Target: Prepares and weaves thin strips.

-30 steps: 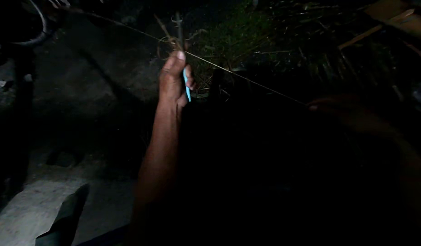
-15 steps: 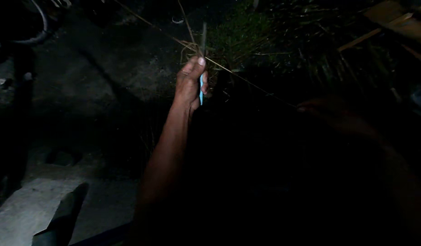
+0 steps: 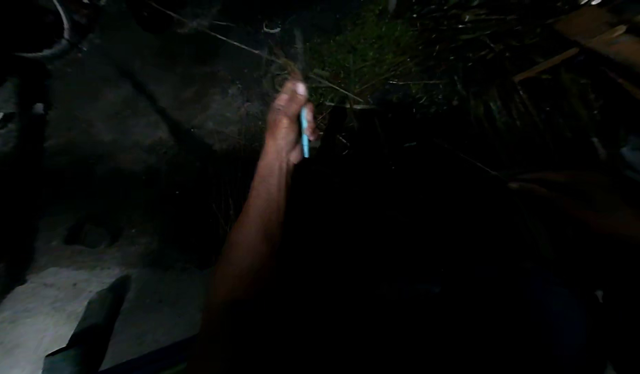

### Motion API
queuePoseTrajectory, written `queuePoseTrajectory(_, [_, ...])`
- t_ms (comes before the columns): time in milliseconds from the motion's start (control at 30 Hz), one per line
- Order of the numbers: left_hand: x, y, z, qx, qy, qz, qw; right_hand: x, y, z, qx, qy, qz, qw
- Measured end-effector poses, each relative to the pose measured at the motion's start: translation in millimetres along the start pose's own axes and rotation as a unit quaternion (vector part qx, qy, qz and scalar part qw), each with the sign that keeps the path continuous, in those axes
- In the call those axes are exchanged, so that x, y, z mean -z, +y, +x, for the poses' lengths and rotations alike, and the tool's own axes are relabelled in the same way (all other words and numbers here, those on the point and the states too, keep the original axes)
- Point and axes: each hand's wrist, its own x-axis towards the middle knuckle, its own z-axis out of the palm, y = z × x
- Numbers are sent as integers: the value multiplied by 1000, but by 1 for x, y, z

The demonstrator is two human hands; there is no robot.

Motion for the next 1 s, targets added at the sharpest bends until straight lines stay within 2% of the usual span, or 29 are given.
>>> queuePoseTrajectory(33, [-15,-10,-4,14,-32,20,999,-8,20,15,91,6,-32,995])
queuePoseTrajectory(100, [-43,-23,-14,55,-93,68,992,-13,-18,33,82,-33,-3,996])
queuePoseTrajectory(167, [-53,-27,-18,68,-116,91,987,-17,-52,46,108,-48,-8,993])
queuePoseTrajectory(267, [-25,-8,-10,19,-68,57,996,-18,-54,57,159,-48,-15,986])
queuePoseTrajectory(333, [-3,7,-6,-15,-29,25,999,-17,-51,55,146,-37,-4,989])
queuePoseTrajectory(500, [-2,9,-7,-12,5,15,1000,-22,-37,49,152,-25,7,988])
queuePoseTrajectory(567, [3,10,-2,-15,5,21,1000,-16,-34,42,122,-17,11,992])
queuePoseTrajectory(633, [12,12,2,-23,15,20,999,-10,-16,34,69,-1,9,998])
queuePoseTrajectory(667, [15,13,3,-25,24,19,999,-10,8,33,86,4,5,996])
queuePoseTrajectory(733, [20,13,5,-26,31,11,999,-14,83,40,215,34,-54,975])
queuePoseTrajectory(767, [22,13,6,-25,33,7,999,-10,86,35,208,28,-52,976])
queuePoseTrajectory(867, [29,15,6,-24,55,2,998,7,37,12,112,-2,-21,993])
queuePoseTrajectory(933, [32,17,7,-31,67,0,997,13,42,1,103,8,-43,994])
queuePoseTrajectory(1000, [34,18,7,-37,72,-4,997,20,28,-13,47,25,-24,998])
